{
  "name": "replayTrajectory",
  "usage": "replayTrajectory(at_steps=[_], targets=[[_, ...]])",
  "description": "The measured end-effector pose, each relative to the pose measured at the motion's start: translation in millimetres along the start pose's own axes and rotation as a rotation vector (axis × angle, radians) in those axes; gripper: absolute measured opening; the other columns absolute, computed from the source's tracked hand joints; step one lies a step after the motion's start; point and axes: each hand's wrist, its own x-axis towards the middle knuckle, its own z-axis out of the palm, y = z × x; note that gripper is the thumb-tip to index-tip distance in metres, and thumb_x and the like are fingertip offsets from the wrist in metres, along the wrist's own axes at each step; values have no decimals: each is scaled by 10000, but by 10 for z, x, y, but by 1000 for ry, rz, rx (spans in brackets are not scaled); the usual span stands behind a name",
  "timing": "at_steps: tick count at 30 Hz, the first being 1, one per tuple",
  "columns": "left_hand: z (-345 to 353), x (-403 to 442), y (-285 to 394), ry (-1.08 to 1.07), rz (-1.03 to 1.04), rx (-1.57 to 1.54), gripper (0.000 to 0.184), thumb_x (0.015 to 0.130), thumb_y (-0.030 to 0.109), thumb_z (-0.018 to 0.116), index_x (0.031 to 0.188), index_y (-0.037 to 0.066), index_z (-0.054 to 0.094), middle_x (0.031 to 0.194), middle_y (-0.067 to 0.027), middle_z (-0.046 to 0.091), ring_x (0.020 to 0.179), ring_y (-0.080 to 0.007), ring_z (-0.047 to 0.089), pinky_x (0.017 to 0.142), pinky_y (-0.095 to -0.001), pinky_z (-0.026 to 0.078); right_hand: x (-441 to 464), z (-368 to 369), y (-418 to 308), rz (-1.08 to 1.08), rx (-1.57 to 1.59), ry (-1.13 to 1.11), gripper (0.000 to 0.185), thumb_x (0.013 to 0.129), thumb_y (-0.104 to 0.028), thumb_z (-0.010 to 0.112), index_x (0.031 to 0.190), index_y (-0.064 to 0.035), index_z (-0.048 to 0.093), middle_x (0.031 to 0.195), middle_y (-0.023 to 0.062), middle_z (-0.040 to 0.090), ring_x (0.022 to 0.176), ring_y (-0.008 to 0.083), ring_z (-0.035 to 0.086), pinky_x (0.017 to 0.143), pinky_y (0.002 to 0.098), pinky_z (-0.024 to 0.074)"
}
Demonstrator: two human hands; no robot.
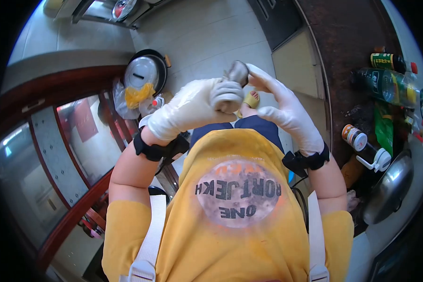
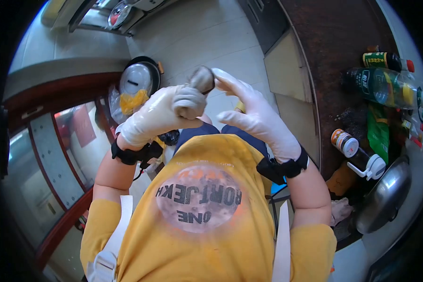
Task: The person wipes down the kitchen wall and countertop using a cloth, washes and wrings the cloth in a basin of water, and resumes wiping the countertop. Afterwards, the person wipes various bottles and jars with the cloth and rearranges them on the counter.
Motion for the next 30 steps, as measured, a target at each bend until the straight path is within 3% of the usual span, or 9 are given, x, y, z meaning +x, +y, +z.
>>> replayTrajectory(at_steps=[2,5,10,11,15,17,20,26,30], targets=[[-50,363,162,-118,-263,-52,303,712,72,813,941,34,618,792,-46,585,755,-144,556,735,-280,494,236,-134,-139,-17,48,-22,701,864,-414,733,1406,-27,516,1308,148,606,1235,255,555,1069,376,405],[-239,739,257,-100,-165,-129,315,703,80,822,952,47,631,800,-18,574,749,-114,508,718,-266,475,482,-379,-268,149,167,59,504,817,-136,783,1269,-5,603,1263,115,625,1223,214,548,1063,362,408],[-681,1341,195,-230,-127,-768,341,696,114,859,970,56,665,866,-8,610,834,-117,559,742,-278,478,874,-698,-544,95,214,311,343,830,-75,765,1128,13,619,1157,88,639,1120,151,578,992,322,459],[-818,1500,64,-277,55,-603,374,735,172,861,1033,49,672,966,-19,656,915,-137,599,805,-298,504,940,-776,-637,118,297,341,310,841,-61,750,1111,11,614,1123,84,646,1076,154,600,963,307,477],[-1400,1918,-223,-251,37,-857,525,811,220,817,1254,32,607,1178,-41,673,1084,-161,630,951,-312,509,1109,-1002,-906,-12,328,613,156,902,-37,668,1028,7,588,1014,78,664,974,147,641,904,286,519],[-1729,2234,-557,-231,-81,-709,577,816,181,800,1320,24,567,1166,-49,670,1053,-162,643,938,-289,502,1101,-1115,-886,-130,345,777,122,911,-33,647,1009,7,586,1005,77,666,977,143,640,910,295,520],[-2111,2502,-1186,-204,-181,-292,562,817,163,785,1318,20,576,1168,-54,663,1067,-171,637,965,-285,481,986,-1222,-251,425,-177,783,66,907,-14,603,954,-18,557,902,32,611,893,95,578,826,257,484],[-2379,2747,-1440,-70,-130,145,532,797,179,788,1280,33,620,1298,-105,599,1250,-231,528,1060,-344,411,1304,-802,-225,179,-56,1142,66,956,27,584,969,-27,547,994,26,635,930,80,589,866,247,496],[-2303,2852,-1208,-173,209,381,491,753,199,796,1216,99,668,1334,-123,592,1268,-315,511,1084,-396,394,1517,-773,-141,24,129,1159,63,973,5,573,1014,-13,529,1028,57,653,948,103,614,844,296,540]])
